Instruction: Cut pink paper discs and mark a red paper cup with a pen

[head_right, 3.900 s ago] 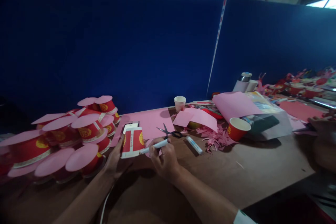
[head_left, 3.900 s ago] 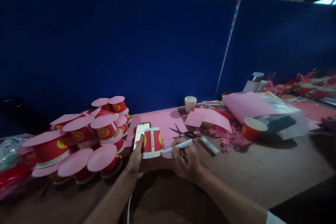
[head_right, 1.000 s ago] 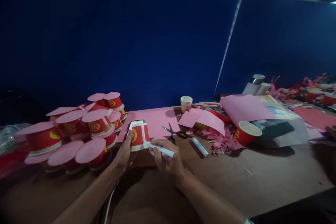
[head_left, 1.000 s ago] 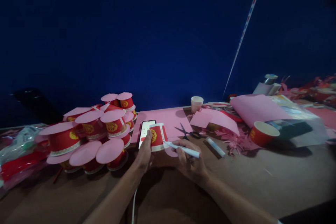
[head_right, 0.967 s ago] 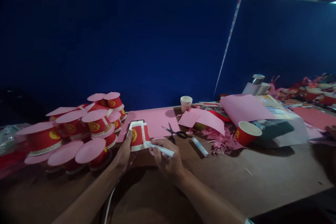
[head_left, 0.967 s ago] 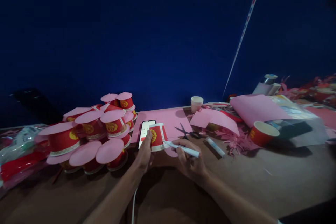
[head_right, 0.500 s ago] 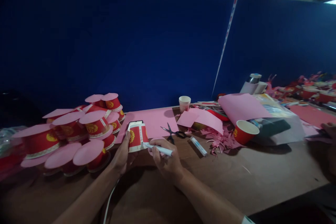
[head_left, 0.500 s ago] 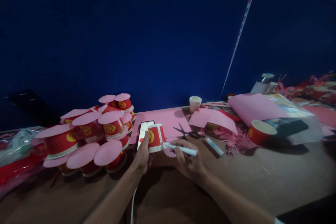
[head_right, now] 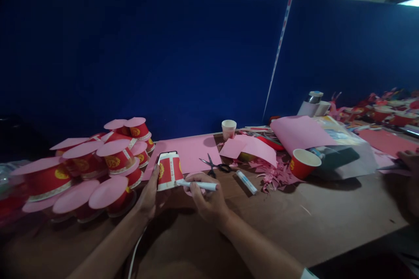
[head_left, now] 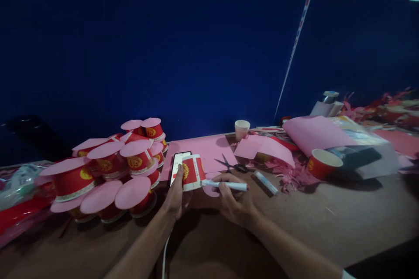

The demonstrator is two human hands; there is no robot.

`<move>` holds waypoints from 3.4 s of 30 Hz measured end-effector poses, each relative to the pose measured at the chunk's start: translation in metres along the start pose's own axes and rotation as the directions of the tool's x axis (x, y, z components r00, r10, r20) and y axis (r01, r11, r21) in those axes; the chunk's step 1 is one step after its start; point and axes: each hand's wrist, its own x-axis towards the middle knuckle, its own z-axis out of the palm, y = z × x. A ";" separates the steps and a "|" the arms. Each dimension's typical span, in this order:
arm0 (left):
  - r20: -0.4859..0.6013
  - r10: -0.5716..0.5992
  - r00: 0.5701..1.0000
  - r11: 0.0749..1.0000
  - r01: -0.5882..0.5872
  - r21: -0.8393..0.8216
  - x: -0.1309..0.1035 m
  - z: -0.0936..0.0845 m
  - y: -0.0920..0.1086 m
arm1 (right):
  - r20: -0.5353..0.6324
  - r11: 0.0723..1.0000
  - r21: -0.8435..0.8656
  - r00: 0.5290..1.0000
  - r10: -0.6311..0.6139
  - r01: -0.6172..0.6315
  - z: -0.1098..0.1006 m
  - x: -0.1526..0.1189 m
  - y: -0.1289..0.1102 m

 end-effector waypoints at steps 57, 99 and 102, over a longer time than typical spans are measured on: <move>0.115 -0.008 0.993 0.997 0.017 -0.081 0.005 -0.007 0.001 | -0.056 0.982 0.162 0.992 0.111 -0.101 -0.001 0.003 0.000; 0.107 -0.123 0.987 0.988 0.132 -0.080 0.001 -0.005 0.004 | 0.073 0.960 -0.231 0.987 -0.146 0.159 -0.003 0.002 0.001; 0.134 -0.108 0.985 0.990 0.119 -0.077 0.001 -0.006 0.003 | 0.105 0.956 -0.218 0.979 -0.174 0.194 -0.003 0.002 0.002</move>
